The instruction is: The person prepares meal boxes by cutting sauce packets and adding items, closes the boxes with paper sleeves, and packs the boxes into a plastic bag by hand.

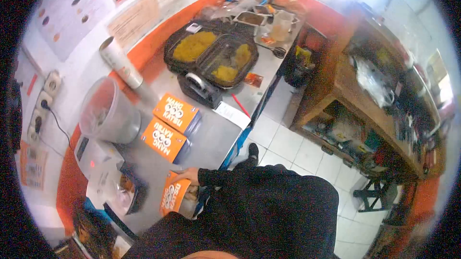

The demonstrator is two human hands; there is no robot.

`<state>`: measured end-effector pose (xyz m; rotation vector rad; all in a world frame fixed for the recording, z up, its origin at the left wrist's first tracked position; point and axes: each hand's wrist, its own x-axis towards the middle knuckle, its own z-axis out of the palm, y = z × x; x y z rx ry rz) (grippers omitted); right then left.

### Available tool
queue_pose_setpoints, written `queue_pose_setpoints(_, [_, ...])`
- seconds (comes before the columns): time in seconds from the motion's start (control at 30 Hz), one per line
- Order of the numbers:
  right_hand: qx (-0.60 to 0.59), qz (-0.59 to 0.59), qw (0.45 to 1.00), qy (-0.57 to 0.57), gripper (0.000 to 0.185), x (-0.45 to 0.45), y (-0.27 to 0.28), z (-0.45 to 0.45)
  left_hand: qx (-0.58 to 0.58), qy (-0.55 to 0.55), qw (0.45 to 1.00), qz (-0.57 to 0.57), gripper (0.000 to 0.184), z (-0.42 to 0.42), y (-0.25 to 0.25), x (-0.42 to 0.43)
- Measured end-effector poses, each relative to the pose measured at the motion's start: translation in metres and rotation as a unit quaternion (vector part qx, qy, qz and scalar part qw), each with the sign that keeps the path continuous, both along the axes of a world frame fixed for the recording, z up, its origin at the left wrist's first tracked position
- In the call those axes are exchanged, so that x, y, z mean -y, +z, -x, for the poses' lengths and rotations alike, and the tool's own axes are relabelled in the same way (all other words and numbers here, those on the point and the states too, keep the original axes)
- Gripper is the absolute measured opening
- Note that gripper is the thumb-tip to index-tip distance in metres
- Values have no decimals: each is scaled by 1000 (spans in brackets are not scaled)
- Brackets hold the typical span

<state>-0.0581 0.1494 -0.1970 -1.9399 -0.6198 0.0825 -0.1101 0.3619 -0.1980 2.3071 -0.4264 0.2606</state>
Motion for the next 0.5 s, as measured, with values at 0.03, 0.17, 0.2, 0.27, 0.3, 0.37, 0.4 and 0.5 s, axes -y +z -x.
queue_pose_setpoints(0.03, [-26, 54, 998, 11, 39, 0, 4, -6, 5, 2, 1000, -13, 54, 0, -2, 1])
queue_pose_setpoints(0.17, [-55, 95, 993, 41, 41, 10, 33, -17, 25, 8, 999, -45, 54, 3, -8, 3])
queue_pose_setpoints(0.2, [-57, 87, 993, 52, 44, 14, 37, -17, 31, 10, 998, -51, 54, 5, -8, 2])
queue_pose_setpoints(0.27, [-65, 67, 992, 83, 53, 21, 40, -6, 42, 11, 997, -57, 54, 9, -12, -1])
queue_pose_setpoints(0.3, [-92, 10, 990, 108, 69, 21, 31, -1, 46, 14, 997, -62, 54, 12, -14, -4])
queue_pose_setpoints(0.37, [-144, -33, 982, 116, 71, 19, 5, 9, 51, 16, 996, -68, 54, 17, -16, -10])
queue_pose_setpoints(0.4, [-170, -51, 976, 122, 72, 19, -3, 12, 54, 20, 996, -71, 54, 20, -17, -13])
queue_pose_setpoints(0.5, [-3, -49, 986, 160, 72, 26, -6, 12, 58, 25, 996, -68, 54, 27, -21, -15])
